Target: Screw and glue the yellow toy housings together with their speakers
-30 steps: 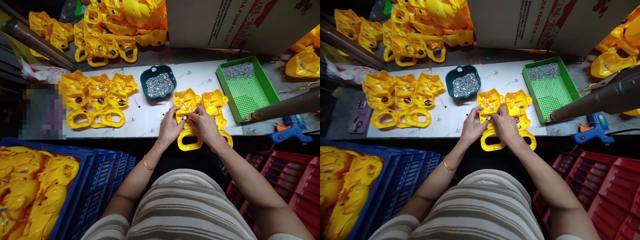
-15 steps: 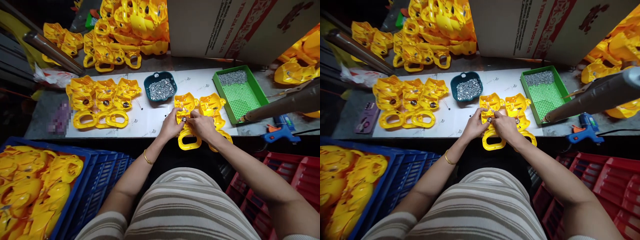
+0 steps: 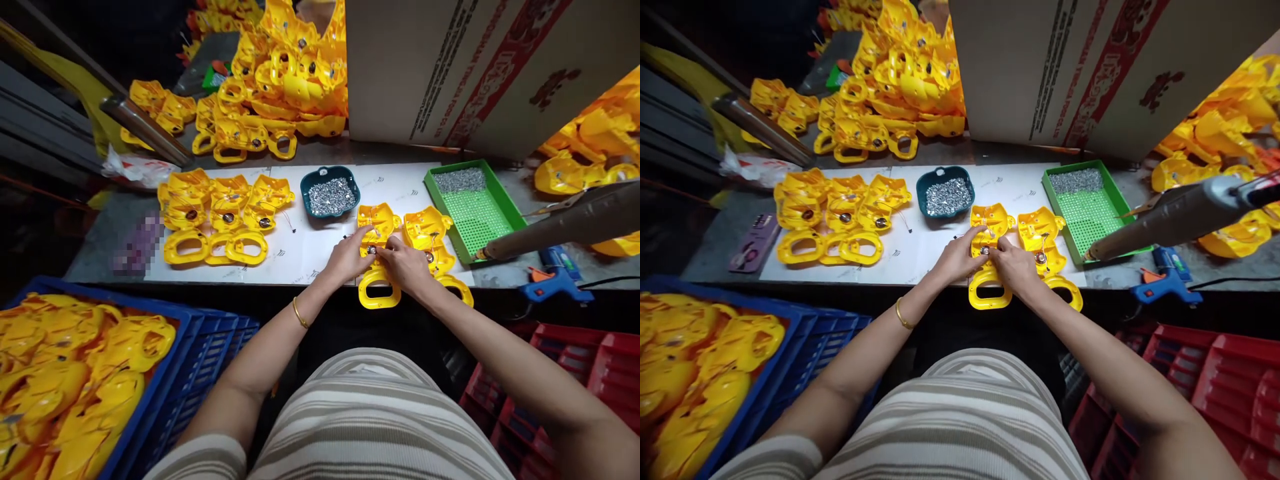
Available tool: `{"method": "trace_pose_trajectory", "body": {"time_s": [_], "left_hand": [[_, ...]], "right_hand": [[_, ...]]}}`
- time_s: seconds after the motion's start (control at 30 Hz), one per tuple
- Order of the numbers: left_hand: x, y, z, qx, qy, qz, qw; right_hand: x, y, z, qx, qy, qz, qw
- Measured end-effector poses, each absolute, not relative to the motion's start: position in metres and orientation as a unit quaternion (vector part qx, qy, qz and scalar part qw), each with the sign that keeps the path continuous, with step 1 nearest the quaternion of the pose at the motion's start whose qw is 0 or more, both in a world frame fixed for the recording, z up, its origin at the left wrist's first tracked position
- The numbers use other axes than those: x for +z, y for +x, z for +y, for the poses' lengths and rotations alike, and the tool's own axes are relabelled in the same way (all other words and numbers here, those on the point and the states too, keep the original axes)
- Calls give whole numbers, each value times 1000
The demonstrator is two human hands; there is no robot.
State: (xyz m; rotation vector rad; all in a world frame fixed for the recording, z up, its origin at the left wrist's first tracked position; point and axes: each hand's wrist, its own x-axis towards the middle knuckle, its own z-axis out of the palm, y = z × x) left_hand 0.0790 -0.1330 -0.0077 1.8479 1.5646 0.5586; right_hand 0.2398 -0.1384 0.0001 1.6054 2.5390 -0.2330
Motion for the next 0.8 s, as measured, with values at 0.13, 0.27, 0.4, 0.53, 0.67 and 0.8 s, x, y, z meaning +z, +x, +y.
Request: {"method": "trace_pose_trajectory", "body": {"time_s": [0.13, 0.27, 0.4, 0.53, 0.67, 0.8], "left_hand": [[-4, 55, -158, 300, 674, 605, 300], [-11, 26, -177, 417, 544, 672, 281], [-19, 17, -167, 409, 505, 673, 354], [-21, 25, -151, 384, 472, 662, 437], [-17, 37, -149, 398, 439, 649, 478], [-6, 53, -161, 405, 412, 612, 541]], "right_hand": [[-4, 245, -139, -78, 549, 832, -17], [-6, 250, -144, -115, 554, 810, -151], [-4, 249, -154, -158, 544, 787, -245], [-2, 248, -164, -194, 531, 773, -288], [-2, 248, -165, -281, 534, 736, -309], [-2, 241, -157, -454, 547, 638, -297]]}}
